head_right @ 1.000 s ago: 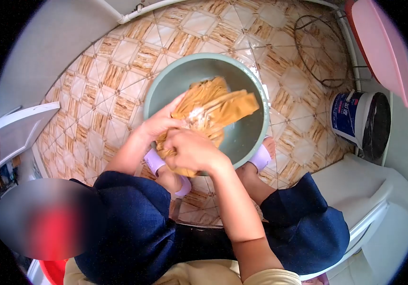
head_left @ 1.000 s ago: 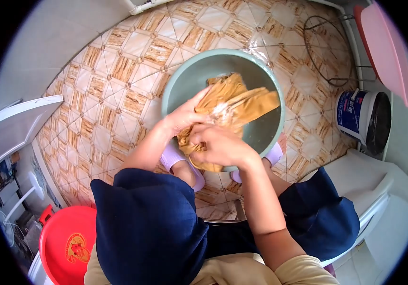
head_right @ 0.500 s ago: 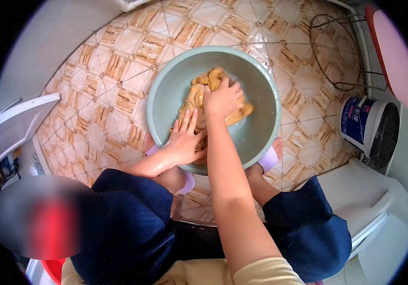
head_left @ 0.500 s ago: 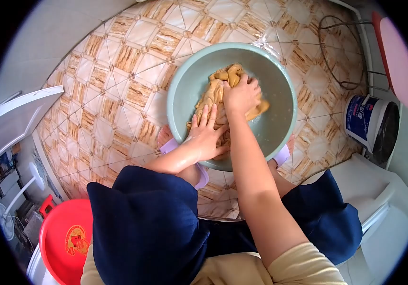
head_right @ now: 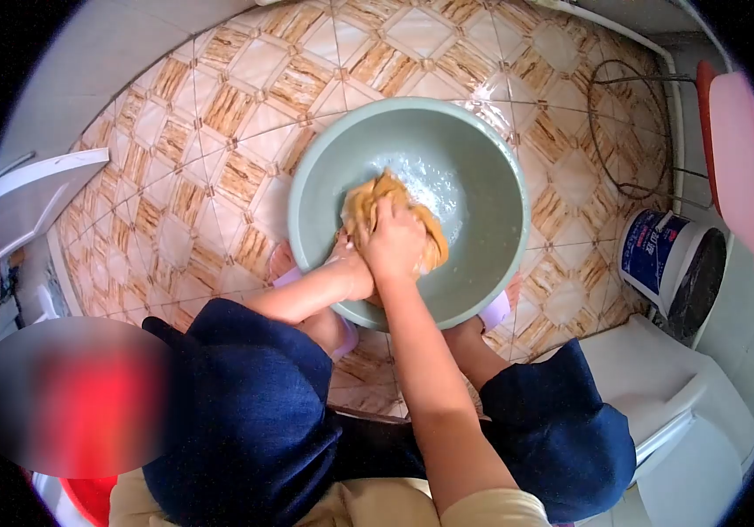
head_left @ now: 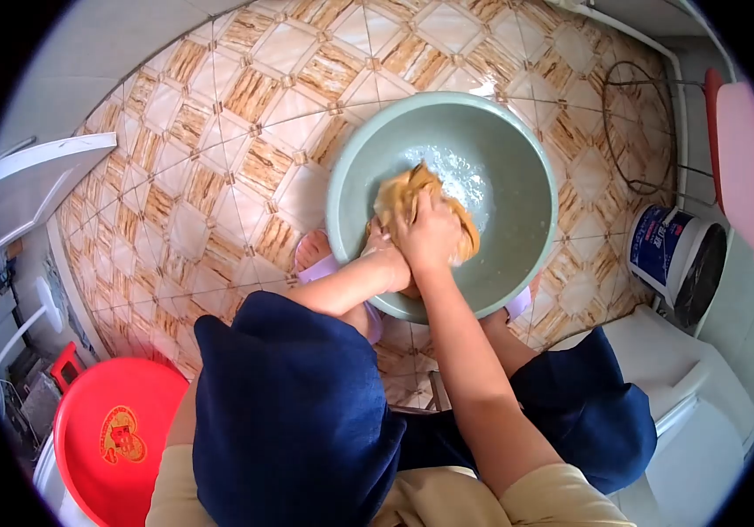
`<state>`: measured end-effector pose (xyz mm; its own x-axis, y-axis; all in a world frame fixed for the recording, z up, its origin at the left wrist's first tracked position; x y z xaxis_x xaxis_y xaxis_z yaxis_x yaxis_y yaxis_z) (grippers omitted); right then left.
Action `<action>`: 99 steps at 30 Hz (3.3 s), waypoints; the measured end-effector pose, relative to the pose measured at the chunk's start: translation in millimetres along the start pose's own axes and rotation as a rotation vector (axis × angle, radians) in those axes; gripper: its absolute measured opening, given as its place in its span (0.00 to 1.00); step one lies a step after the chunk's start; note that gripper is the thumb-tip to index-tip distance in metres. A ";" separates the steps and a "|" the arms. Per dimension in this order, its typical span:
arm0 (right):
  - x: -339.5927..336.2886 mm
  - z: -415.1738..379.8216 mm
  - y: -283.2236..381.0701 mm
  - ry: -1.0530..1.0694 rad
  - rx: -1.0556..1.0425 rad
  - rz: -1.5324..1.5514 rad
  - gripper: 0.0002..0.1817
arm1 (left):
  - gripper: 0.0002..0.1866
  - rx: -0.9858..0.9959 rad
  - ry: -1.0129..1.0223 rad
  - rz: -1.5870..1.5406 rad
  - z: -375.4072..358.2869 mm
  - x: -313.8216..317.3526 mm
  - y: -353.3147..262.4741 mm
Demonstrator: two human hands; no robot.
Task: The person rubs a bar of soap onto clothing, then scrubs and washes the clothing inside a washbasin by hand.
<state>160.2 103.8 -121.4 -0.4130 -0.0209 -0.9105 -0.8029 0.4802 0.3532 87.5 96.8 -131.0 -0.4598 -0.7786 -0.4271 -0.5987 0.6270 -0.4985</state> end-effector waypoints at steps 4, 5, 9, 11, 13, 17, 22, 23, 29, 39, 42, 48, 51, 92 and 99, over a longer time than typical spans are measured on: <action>6.3 80.3 -41.2 0.128 0.368 0.019 0.23 | 0.41 -0.137 -0.092 0.042 -0.2 4.9 5.4; 2.1 94.7 -50.8 0.153 0.414 0.108 0.21 | 0.42 -0.130 -0.081 0.050 3.5 5.3 7.5; -16.1 67.0 -50.9 -0.115 0.007 0.437 0.22 | 0.42 -0.112 -0.069 0.047 9.0 5.1 9.9; -25.7 16.2 -22.5 -0.050 -0.046 0.313 0.21 | 0.40 -0.105 -0.062 0.066 13.3 10.7 9.7; -13.8 -1.3 -9.0 -0.003 -0.086 0.198 0.21 | 0.42 -0.020 -0.079 0.043 16.2 15.7 11.3; 10.6 54.9 -22.5 0.007 0.023 0.030 0.19 | 0.44 -0.139 -0.005 -0.012 17.0 10.2 9.8; -12.5 88.1 -41.4 0.158 0.342 0.305 0.25 | 0.42 -0.105 -0.197 0.035 8.7 -4.6 6.9; -19.1 74.3 -33.7 0.084 0.164 0.310 0.29 | 0.42 -0.114 -0.141 0.031 9.2 -3.4 7.0; 12.7 11.0 -16.4 0.077 0.013 0.110 0.21 | 0.41 -0.043 0.053 0.045 17.3 6.1 3.1; -28.5 33.1 -6.7 -0.070 -0.026 0.199 0.14 | 0.39 -0.050 -0.118 0.110 18.8 -4.2 11.7; -18.0 8.6 -5.2 -0.172 -0.116 0.097 0.11 | 0.40 -0.021 -0.101 0.073 9.5 -11.8 2.2; 10.9 87.1 -34.4 -0.296 0.037 0.050 0.11 | 0.37 -0.050 -0.334 0.017 16.0 -13.9 7.3; -30.2 84.5 -32.8 -0.208 0.113 0.362 0.11 | 0.27 -0.001 -0.583 -0.487 6.9 -26.1 28.1; 6.6 74.2 -79.8 0.096 0.164 -0.014 0.20 | 0.28 -0.215 -0.439 -0.094 7.1 -68.3 42.3; -87.2 46.8 -78.6 -0.132 0.128 0.821 0.27 | 0.23 0.015 -1.110 -0.134 -81.3 -88.7 15.7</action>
<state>279.4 108.9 -79.9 -0.7847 0.4774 -0.3955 -0.2112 0.3939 0.8946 65.6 173.6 -39.6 0.4528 -0.3896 -0.8020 -0.5880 0.5456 -0.5970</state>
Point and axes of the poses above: each hand's wrist, its own z-axis towards the middle knuckle, its own x-axis out of the palm, y = z × x, the point moved 5 cm from there along z, towards the middle knuckle, and after that the axes turned 3 degrees about y, right-handed, at the moved point
